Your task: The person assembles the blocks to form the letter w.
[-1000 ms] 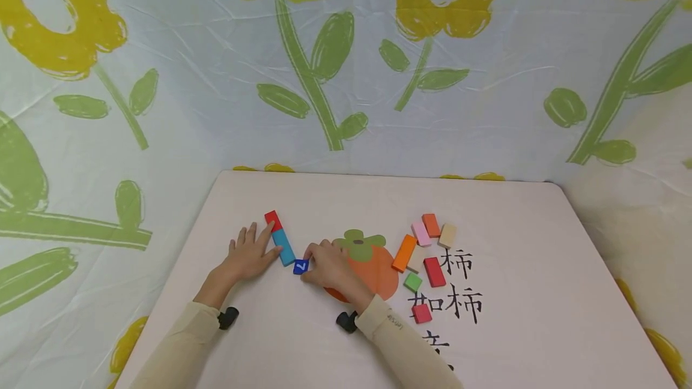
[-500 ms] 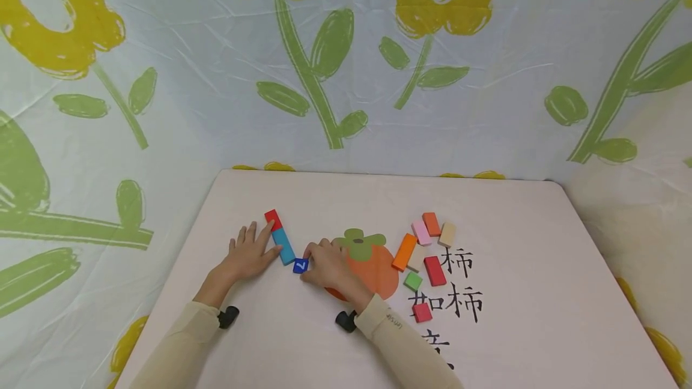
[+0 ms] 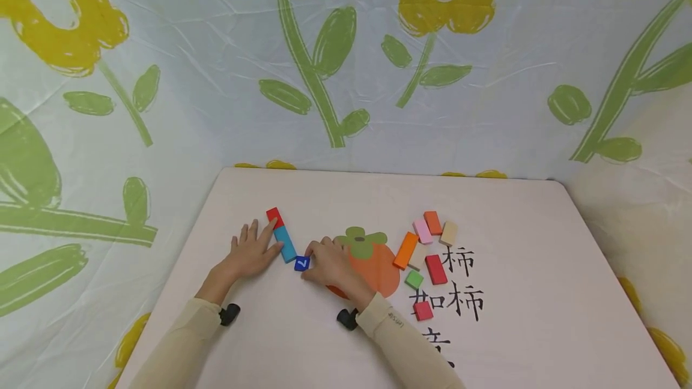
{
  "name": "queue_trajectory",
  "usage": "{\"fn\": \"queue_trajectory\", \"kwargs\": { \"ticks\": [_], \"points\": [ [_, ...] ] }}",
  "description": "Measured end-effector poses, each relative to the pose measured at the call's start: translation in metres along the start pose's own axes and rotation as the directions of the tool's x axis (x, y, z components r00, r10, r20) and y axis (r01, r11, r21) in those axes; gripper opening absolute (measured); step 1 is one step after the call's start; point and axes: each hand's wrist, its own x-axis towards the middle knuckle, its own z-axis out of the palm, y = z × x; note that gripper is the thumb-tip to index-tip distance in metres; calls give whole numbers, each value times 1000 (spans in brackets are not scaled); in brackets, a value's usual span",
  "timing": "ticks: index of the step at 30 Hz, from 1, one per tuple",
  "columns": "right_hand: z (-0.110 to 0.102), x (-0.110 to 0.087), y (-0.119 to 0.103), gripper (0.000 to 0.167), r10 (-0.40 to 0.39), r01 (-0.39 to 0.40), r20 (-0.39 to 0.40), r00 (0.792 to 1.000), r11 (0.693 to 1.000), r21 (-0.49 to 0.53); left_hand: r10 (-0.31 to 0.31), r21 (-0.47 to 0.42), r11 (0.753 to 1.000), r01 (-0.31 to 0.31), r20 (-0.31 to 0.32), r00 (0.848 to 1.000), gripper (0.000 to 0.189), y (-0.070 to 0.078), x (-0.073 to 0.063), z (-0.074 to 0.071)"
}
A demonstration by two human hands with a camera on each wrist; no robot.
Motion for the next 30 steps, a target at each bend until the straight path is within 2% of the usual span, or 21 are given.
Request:
{"fn": "queue_trajectory", "kwargs": {
  "ticks": [5,9,12,15,20,25,30],
  "points": [
    [-7,-6,5,41,-42,44,-22,999,994,98,11,21,1000,-11,-15,1000,77,7,-4,7],
    [-16,-17,13,41,-71,85,-67,995,967,239,20,48,999,-19,-19,1000,79,18,-13,17],
    [-25,-31,19,41,-57,85,-95,994,939,333,16,59,998,-14,-23,1000,80,27,-19,23],
    [-34,-46,25,43,-20,67,-123,992,920,385,8,60,998,-6,-26,1000,81,35,-23,27],
    [-47,-70,36,43,23,46,-197,980,941,336,-15,52,998,16,-23,1000,80,42,-26,26],
    [-57,-90,50,44,34,50,-277,960,955,293,-20,55,998,21,-18,1000,79,41,-27,26],
    [-67,-107,68,47,81,11,-339,937,965,261,-13,67,998,14,-18,1000,78,38,-27,27]
  ]
}}
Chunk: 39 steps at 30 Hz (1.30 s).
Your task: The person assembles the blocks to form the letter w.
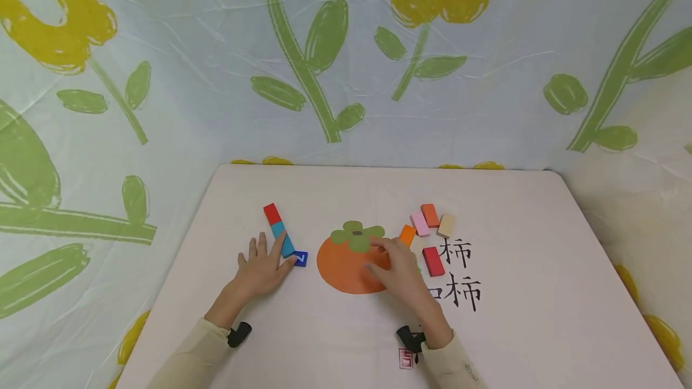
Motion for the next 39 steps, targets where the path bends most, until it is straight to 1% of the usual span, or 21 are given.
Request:
{"fn": "queue_trajectory", "kwargs": {
  "ticks": [4,7,11,14,16,18,21,24,26,29,33,36,39],
  "points": [
    [-18,-3,17,46,24,-25,-41,999,999,-20,2,17,1000,-1,-4,1000,79,-1,1,2],
    [-35,-6,32,43,57,-59,-69,996,998,-37,2,21,1000,-2,-5,1000,79,-1,0,2],
    [-59,-10,53,43,81,-90,-104,991,992,-90,1,15,1000,-1,-4,1000,79,0,0,2],
    [-75,-15,66,46,100,-110,-91,991,987,-117,-2,16,1000,2,-1,1000,79,1,-1,1],
    [-85,-18,74,48,120,-126,-60,991,986,-107,-4,19,1000,4,-2,1000,79,2,-1,0],
    [-94,-20,82,50,125,-125,-1,992,988,-86,-6,21,1000,6,-2,1000,78,2,-2,-1],
    [-105,-22,92,55,80,-78,125,989,997,-20,-6,20,1000,6,-5,1000,78,2,-2,-1],
    [-112,-21,101,61,18,-30,237,971,998,47,-7,15,1000,7,0,1000,79,2,-1,-1],
    [-114,-20,105,64,-3,-18,283,959,997,74,-3,13,1000,3,-2,1000,79,1,0,0],
    [-115,-17,108,67,0,-23,324,946,998,67,-2,11,1000,2,-3,1000,79,0,1,2],
    [-117,-15,112,67,23,-30,356,934,999,15,-2,15,1000,2,-7,1000,79,0,2,3],
    [-117,-13,114,64,27,-24,366,930,1000,-13,-3,15,1000,3,-7,1000,80,0,2,3],
    [-115,-12,115,62,29,-22,363,931,1000,-23,-2,16,1000,2,-6,1000,80,-1,2,3]
  ]
}}
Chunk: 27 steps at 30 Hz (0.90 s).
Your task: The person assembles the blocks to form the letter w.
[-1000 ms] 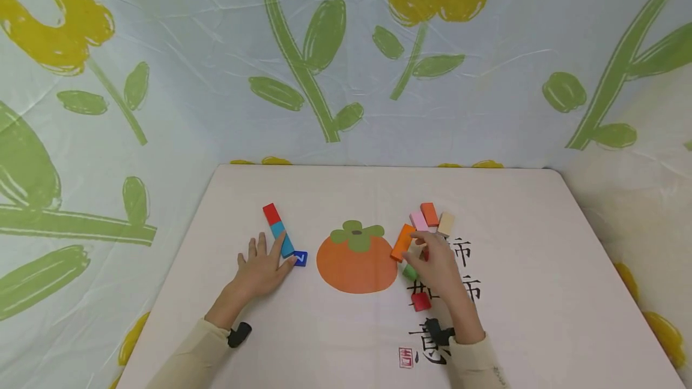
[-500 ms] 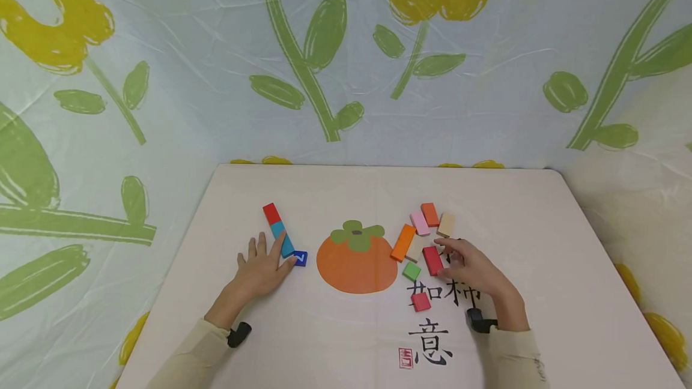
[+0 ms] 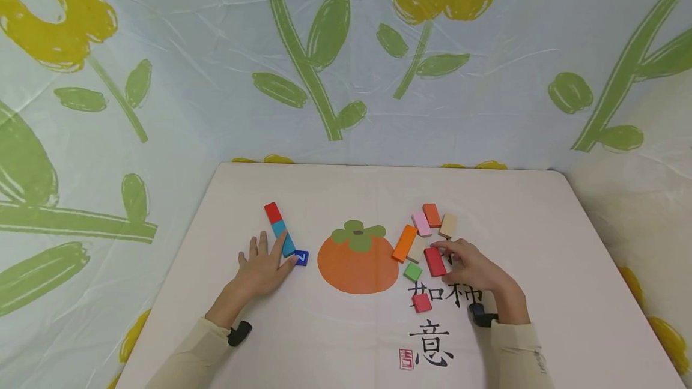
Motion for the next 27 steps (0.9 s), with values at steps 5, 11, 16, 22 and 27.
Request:
{"fn": "queue_trajectory", "kwargs": {
  "ticks": [5,11,16,22,27],
  "points": [
    [2,2,0,61,26,-25,-5,1000,1000,6,-4,3,1000,4,3,1000,79,0,-1,-1],
    [2,0,-5,59,56,-56,-16,998,998,20,-7,2,1000,7,7,1000,79,2,-1,-2],
    [3,-2,-11,61,92,-91,-30,995,995,35,-5,-1,1000,5,-3,1000,78,2,-1,-2],
    [9,0,-23,64,71,-68,-91,993,997,36,-3,1,1000,3,-1,1000,80,1,1,-1],
    [24,8,-39,63,59,-53,-140,988,998,44,-1,2,1000,1,0,1000,80,2,0,-1]
  ]
}}
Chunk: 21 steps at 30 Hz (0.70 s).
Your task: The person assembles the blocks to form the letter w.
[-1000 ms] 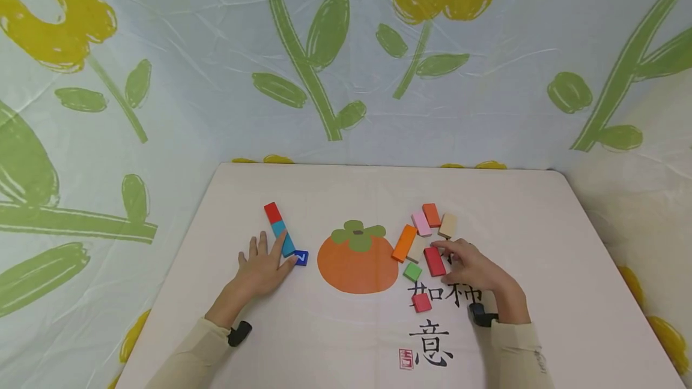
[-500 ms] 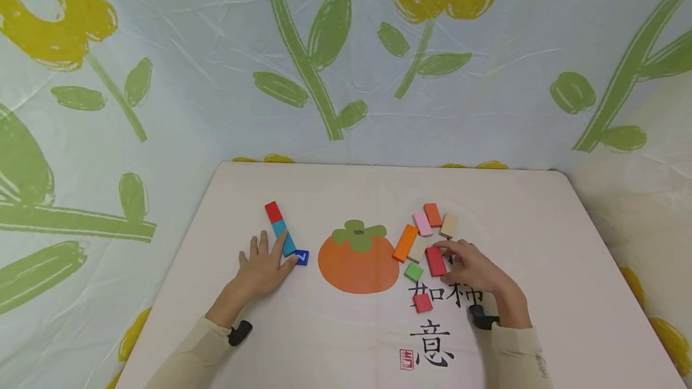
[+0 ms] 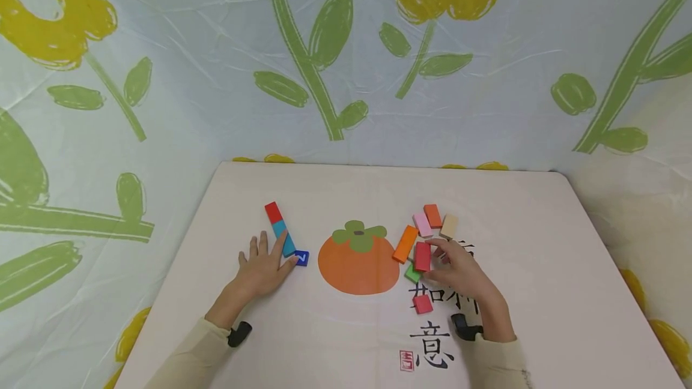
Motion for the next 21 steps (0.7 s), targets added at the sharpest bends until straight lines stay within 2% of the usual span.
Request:
{"fn": "queue_trajectory", "kwargs": {
  "ticks": [4,11,16,21],
  "points": [
    [17,7,-13,61,8,-8,-24,1000,1000,23,-3,4,1000,3,1,1000,80,0,0,-1],
    [46,22,-31,61,-39,43,-80,996,998,46,-3,4,1000,3,6,1000,80,0,1,-1],
    [65,35,-46,62,-5,8,-119,993,1000,25,-2,8,1000,2,0,1000,80,0,0,-1],
    [85,50,-67,64,-9,18,-153,988,998,57,10,0,1000,-10,-9,1000,79,0,0,-2]
  ]
}}
